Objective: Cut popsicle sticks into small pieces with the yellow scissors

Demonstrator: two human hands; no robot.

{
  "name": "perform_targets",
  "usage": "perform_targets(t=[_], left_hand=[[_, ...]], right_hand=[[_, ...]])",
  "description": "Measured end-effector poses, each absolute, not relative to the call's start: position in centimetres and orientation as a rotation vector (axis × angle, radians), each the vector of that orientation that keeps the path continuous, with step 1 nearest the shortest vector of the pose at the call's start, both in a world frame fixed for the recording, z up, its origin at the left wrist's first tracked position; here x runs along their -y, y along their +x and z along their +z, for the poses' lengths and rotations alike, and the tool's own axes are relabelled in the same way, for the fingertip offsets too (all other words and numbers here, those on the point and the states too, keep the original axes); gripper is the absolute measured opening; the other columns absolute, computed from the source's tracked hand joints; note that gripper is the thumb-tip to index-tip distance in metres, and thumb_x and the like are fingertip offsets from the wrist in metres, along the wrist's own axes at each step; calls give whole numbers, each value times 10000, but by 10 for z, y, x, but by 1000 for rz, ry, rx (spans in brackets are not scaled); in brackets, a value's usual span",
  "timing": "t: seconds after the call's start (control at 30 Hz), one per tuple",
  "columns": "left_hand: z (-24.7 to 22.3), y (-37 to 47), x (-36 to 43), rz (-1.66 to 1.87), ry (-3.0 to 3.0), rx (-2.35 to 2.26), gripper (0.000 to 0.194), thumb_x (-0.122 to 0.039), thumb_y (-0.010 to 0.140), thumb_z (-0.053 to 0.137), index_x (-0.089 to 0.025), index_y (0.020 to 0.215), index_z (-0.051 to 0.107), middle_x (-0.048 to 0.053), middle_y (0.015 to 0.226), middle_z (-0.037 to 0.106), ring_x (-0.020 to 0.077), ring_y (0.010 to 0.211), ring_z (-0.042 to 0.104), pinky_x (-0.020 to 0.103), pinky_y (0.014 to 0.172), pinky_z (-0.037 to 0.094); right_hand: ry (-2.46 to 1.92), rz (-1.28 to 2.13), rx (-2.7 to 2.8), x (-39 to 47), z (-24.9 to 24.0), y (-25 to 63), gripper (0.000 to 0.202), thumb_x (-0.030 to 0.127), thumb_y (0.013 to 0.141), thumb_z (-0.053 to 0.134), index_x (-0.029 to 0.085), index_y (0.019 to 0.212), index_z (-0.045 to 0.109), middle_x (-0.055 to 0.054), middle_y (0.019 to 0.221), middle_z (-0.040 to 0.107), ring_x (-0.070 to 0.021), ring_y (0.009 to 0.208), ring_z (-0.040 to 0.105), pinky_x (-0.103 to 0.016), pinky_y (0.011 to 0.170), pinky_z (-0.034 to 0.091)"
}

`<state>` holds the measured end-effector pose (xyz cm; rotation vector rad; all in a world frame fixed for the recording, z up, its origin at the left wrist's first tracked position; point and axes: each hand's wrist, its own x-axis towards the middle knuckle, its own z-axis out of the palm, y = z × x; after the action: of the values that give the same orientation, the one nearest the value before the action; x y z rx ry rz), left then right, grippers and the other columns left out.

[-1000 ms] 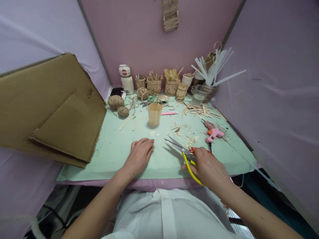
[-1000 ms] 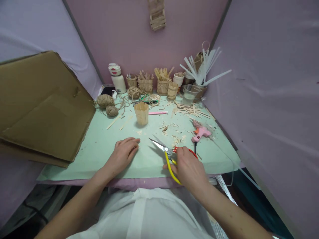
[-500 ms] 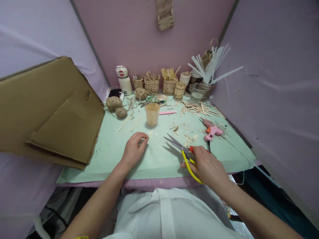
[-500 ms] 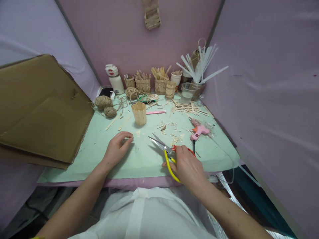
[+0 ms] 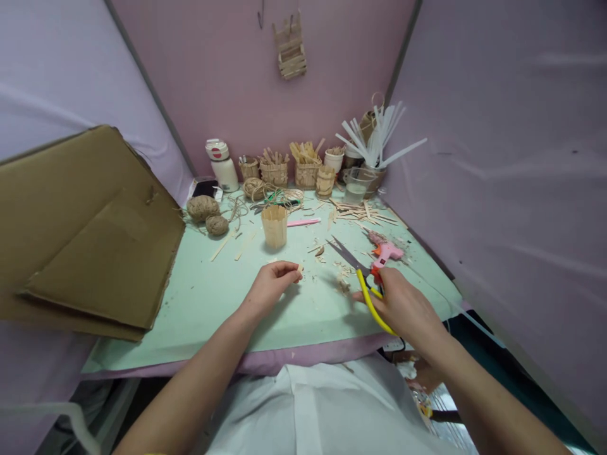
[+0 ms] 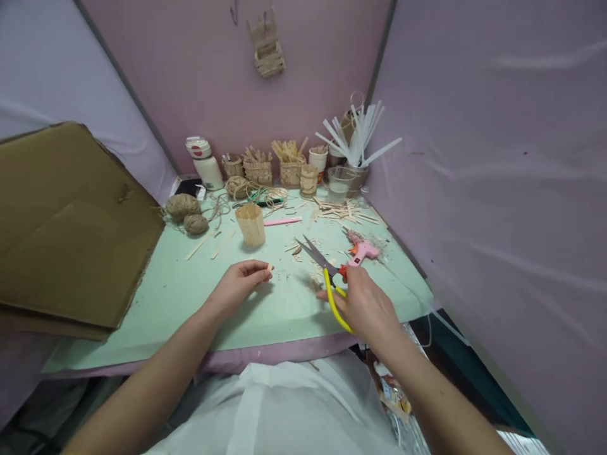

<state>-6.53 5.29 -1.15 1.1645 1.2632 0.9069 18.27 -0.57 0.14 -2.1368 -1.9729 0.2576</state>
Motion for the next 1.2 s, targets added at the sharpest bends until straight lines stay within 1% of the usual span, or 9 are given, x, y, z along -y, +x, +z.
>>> perform_targets(t=[0.13, 0.27, 0.37, 0.47, 0.6, 0.7, 0.8, 0.93, 1.2], left_hand=[[-13, -55, -59, 876, 1154, -1226, 221, -340, 667, 739, -147, 769, 711, 38, 711, 670, 106, 635, 556, 214, 596, 395], [-9, -41, -68, 865, 1036, -1140, 255, -352, 648, 781, -150, 780, 699, 40, 746, 676, 98, 679, 580, 187, 563, 394], [-1, -27, -72, 818, 923, -1074, 279, -330, 618, 816, -143, 787, 696, 56, 802, 695, 100, 706, 605, 186, 589, 437], [2, -13, -73, 757, 876, -1003, 272, -287, 609, 823, -128, 792, 698, 66, 788, 704, 91, 670, 602, 203, 636, 470], [-8, -2, -71, 741, 944, -975, 230, -229, 615, 790, -122, 796, 697, 46, 744, 689, 93, 665, 596, 217, 659, 463], [-18, -2, -69, 786, 1098, -960, 266, -212, 643, 741, -137, 891, 683, 13, 719, 673, 102, 673, 594, 228, 667, 445], [-25, -3, -67, 810, 1256, -917, 326, -206, 668, 700, -158, 981, 622, -20, 672, 656, 108, 645, 584, 232, 644, 422], [-31, -3, -65, 823, 1380, -879, 303, -203, 676, 676, -168, 957, 568, -35, 642, 640, 105, 596, 558, 230, 610, 403], [-35, 1, -64, 894, 1330, -873, 306, -247, 679, 691, -165, 952, 580, -17, 694, 627, 112, 645, 556, 244, 648, 410]], right_hand=[[-2103, 336, 1815, -2, 9, 199, 328, 520, 807, 563, 209, 839, 465, -50, 861, 578, -209, 705, 556, -281, 582, 342], [-1877, 698, 1708, -4, 5, 202, 306, 504, 809, 540, 209, 806, 458, 4, 750, 530, -162, 642, 488, -269, 587, 350], [-1678, 979, 1642, -4, -2, 195, 320, 520, 845, 493, 203, 814, 468, 42, 653, 460, -128, 563, 433, -247, 542, 340], [-1613, 1101, 1511, -7, -7, 183, 370, 560, 829, 509, 192, 798, 474, 49, 605, 449, -112, 511, 411, -234, 493, 321], [-1527, 1117, 1329, -19, -13, 170, 345, 515, 776, 599, 188, 798, 489, 45, 582, 482, -112, 482, 441, -228, 463, 323], [-1502, 1096, 1228, -29, -16, 163, 322, 453, 708, 659, 200, 784, 473, 49, 538, 500, -119, 444, 457, -227, 436, 315], [-1518, 1104, 1173, -35, -18, 158, 281, 378, 679, 667, 206, 782, 470, 48, 509, 519, -121, 421, 455, -226, 417, 306], [-1487, 1114, 1142, -35, -15, 153, 240, 286, 642, 648, 218, 754, 447, 83, 471, 465, -105, 395, 410, -225, 407, 288], [-1351, 1168, 1006, -30, -11, 150, 292, 327, 648, 658, 226, 749, 402, 100, 489, 425, -88, 379, 379, -207, 378, 247]])
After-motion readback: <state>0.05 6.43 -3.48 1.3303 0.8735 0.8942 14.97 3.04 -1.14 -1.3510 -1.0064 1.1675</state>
